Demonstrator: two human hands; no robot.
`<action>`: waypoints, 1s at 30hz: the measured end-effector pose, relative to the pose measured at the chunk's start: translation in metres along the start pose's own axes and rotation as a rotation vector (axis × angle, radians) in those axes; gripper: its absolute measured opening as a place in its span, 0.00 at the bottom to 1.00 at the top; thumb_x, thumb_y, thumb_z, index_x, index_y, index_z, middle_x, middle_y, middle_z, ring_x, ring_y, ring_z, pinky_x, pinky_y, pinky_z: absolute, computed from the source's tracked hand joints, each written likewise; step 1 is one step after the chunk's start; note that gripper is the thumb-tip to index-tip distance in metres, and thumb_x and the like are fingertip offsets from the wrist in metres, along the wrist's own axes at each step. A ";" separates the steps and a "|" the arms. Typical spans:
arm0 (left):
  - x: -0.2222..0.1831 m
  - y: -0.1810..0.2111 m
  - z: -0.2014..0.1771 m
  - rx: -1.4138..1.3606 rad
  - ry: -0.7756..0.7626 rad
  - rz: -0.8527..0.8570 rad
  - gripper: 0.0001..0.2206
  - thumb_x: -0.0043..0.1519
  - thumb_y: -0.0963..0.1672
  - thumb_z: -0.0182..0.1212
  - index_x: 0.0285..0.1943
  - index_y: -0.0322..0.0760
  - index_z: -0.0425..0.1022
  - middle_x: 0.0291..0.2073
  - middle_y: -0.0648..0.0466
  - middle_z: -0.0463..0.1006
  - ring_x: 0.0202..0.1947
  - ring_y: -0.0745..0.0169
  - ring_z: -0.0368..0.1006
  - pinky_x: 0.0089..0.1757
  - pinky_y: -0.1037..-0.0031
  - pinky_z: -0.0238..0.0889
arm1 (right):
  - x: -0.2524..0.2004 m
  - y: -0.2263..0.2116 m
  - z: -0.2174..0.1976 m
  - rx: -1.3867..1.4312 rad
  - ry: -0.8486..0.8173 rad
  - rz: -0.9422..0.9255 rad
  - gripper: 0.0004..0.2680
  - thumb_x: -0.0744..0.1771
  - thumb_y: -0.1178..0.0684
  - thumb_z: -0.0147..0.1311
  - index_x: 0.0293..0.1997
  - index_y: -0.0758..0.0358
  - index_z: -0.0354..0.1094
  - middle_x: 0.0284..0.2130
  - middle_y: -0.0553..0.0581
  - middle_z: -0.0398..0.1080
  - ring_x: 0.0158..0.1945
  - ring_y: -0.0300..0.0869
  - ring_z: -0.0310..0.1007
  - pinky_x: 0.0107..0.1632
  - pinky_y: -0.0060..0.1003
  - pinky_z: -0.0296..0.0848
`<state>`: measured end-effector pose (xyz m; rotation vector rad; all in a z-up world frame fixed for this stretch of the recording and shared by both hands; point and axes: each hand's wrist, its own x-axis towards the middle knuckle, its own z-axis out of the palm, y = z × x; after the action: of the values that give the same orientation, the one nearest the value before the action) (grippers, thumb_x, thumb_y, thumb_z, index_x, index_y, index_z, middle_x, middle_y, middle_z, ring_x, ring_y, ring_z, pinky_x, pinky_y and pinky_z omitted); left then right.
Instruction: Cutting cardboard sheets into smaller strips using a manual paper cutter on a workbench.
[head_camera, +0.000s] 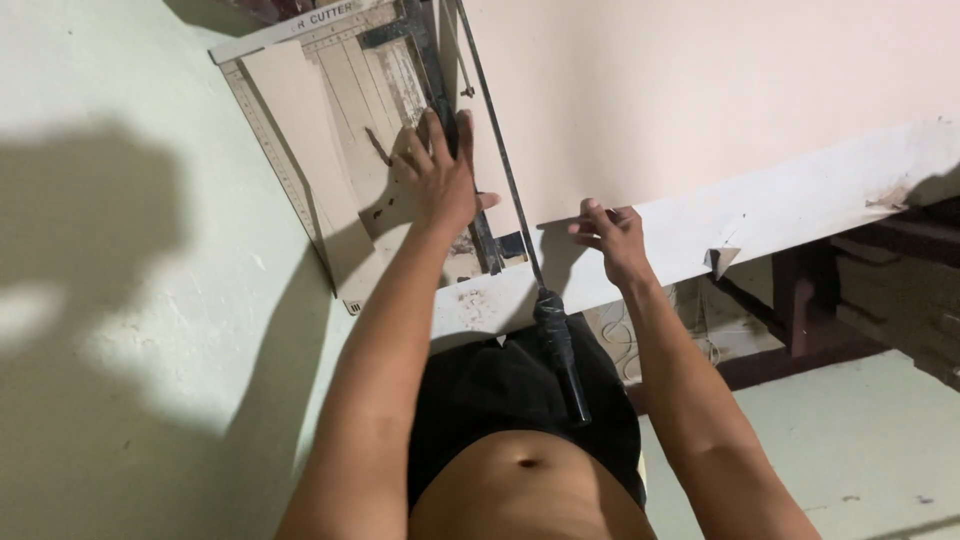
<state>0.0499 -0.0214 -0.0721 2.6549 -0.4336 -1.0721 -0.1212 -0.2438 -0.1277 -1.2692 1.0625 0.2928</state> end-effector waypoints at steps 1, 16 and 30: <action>0.001 0.006 0.001 0.060 -0.039 -0.060 0.52 0.58 0.52 0.73 0.83 0.45 0.34 0.76 0.31 0.29 0.74 0.17 0.29 0.64 0.27 0.39 | 0.003 0.002 -0.001 -0.014 0.000 0.009 0.11 0.71 0.47 0.56 0.48 0.66 0.69 0.33 0.57 0.72 0.36 0.48 0.81 0.42 0.46 0.83; 0.021 0.014 0.012 0.119 -0.154 -0.203 0.57 0.57 0.47 0.73 0.81 0.47 0.21 0.75 0.36 0.15 0.73 0.17 0.17 0.60 0.18 0.34 | -0.160 -0.025 0.067 -1.430 -0.327 0.013 0.33 0.68 0.38 0.44 0.79 0.57 0.29 0.30 0.68 0.73 0.32 0.62 0.74 0.38 0.57 0.74; 0.048 -0.019 0.106 -0.003 -0.125 0.057 0.29 0.73 0.54 0.43 0.81 0.47 0.46 0.79 0.49 0.41 0.78 0.48 0.35 0.68 0.52 0.30 | -0.186 -0.118 0.024 -0.921 -0.365 0.134 0.37 0.61 0.27 0.46 0.78 0.46 0.39 0.54 0.76 0.72 0.43 0.70 0.81 0.51 0.66 0.78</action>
<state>0.0114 -0.0334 -0.1833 2.5655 -0.5277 -1.2240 -0.1239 -0.1958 0.0886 -1.8508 0.6933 1.1650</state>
